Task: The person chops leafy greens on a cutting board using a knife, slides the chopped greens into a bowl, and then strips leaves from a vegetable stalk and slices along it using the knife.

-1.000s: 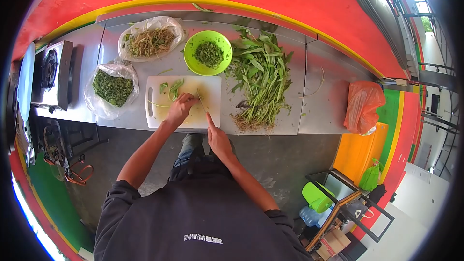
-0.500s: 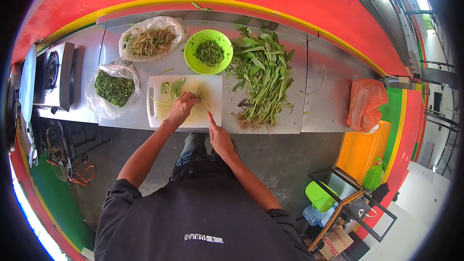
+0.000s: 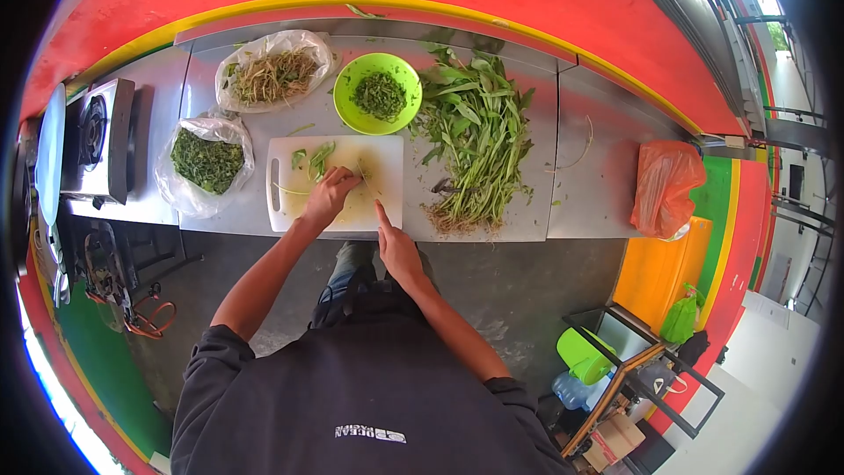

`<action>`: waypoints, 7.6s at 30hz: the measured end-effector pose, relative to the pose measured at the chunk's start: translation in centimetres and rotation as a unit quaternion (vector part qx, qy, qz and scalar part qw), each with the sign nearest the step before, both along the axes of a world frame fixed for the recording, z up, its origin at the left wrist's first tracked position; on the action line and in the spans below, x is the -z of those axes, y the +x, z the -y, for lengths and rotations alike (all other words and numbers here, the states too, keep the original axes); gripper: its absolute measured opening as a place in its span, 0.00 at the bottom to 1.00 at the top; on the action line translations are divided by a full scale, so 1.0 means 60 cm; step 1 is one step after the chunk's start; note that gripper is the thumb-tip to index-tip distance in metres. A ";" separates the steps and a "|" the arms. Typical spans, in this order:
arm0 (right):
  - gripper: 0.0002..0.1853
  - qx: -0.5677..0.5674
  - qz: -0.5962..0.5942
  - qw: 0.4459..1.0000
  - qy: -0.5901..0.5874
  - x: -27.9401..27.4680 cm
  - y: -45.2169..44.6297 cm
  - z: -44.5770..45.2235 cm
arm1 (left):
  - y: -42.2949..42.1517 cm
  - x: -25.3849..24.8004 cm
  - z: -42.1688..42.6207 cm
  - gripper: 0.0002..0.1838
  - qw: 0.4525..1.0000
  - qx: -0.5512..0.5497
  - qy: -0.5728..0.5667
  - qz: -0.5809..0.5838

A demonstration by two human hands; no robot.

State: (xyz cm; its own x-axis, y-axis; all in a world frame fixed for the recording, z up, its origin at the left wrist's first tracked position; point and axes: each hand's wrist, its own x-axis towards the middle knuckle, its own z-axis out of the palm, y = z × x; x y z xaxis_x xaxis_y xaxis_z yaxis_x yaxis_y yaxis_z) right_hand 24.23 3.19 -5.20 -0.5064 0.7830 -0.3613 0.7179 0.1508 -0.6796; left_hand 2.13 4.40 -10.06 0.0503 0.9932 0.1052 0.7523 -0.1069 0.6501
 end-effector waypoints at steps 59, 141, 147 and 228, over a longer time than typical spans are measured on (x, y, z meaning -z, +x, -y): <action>0.35 -0.008 -0.014 0.999 0.044 0.010 0.002 0.004 | -0.002 -0.006 -0.003 0.14 1.000 -0.005 0.017 -0.025; 0.36 0.003 -0.001 1.000 0.013 0.001 0.000 0.005 | -0.006 -0.010 -0.018 0.11 0.999 -0.009 0.009 0.036; 0.36 0.006 -0.020 1.000 0.003 -0.016 -0.003 0.005 | -0.007 -0.004 -0.016 0.10 1.000 -0.018 0.004 0.026; 0.37 -0.008 0.001 0.999 0.032 0.030 -0.019 0.000 | 0.012 0.000 -0.012 0.09 0.998 -0.029 0.022 0.049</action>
